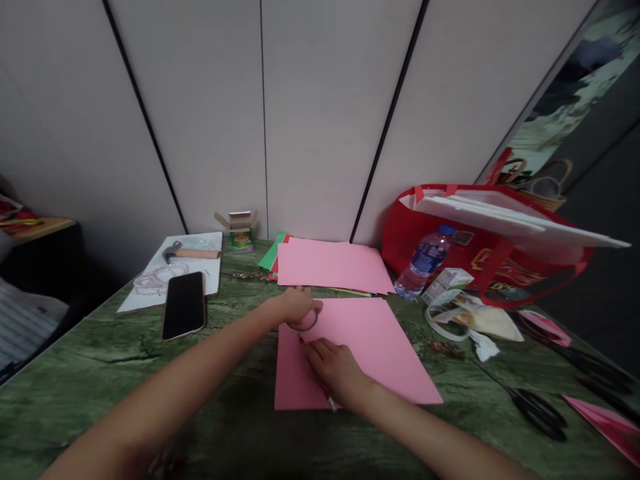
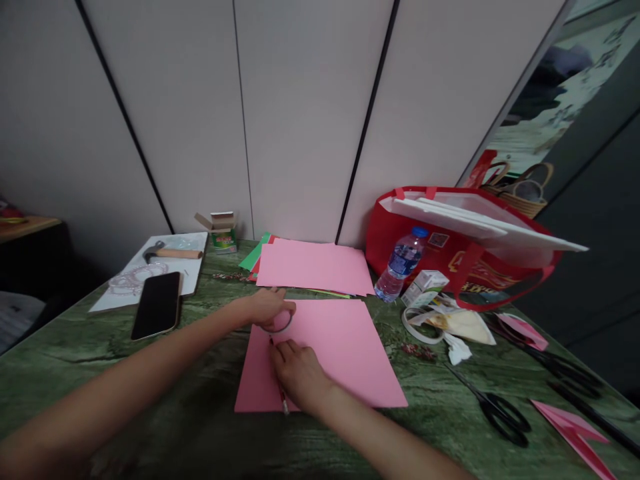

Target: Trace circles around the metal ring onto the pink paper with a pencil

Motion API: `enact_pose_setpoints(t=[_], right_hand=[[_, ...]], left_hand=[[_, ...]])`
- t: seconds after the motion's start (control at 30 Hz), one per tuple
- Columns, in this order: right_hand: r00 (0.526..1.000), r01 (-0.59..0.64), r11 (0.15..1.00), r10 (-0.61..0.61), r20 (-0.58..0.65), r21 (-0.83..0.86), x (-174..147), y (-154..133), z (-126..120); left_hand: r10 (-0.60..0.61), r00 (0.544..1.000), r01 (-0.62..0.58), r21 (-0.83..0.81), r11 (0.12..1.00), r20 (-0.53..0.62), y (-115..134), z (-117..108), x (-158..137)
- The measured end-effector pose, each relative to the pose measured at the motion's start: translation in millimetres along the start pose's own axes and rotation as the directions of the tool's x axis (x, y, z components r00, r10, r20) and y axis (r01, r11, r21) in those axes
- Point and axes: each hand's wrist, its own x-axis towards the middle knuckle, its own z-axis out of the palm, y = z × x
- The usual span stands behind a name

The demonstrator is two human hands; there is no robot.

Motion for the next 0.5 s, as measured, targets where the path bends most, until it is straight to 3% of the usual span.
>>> enact_pose_setpoints(t=[0.4, 0.5], right_hand=[[0.995, -0.086, 0.992, 0.080, 0.066, 0.091, -12.2, 28.8, -4.8], [0.996, -0.089, 0.986, 0.086, 0.024, 0.138, -14.7, 39.3, -1.4]], left_hand=[[-0.004, 0.999, 0.004, 0.000, 1.000, -0.039, -1.7, 8.3, 4.8], [0.000, 0.999, 0.000, -0.012, 1.000, -0.047, -2.1, 8.8, 4.1]])
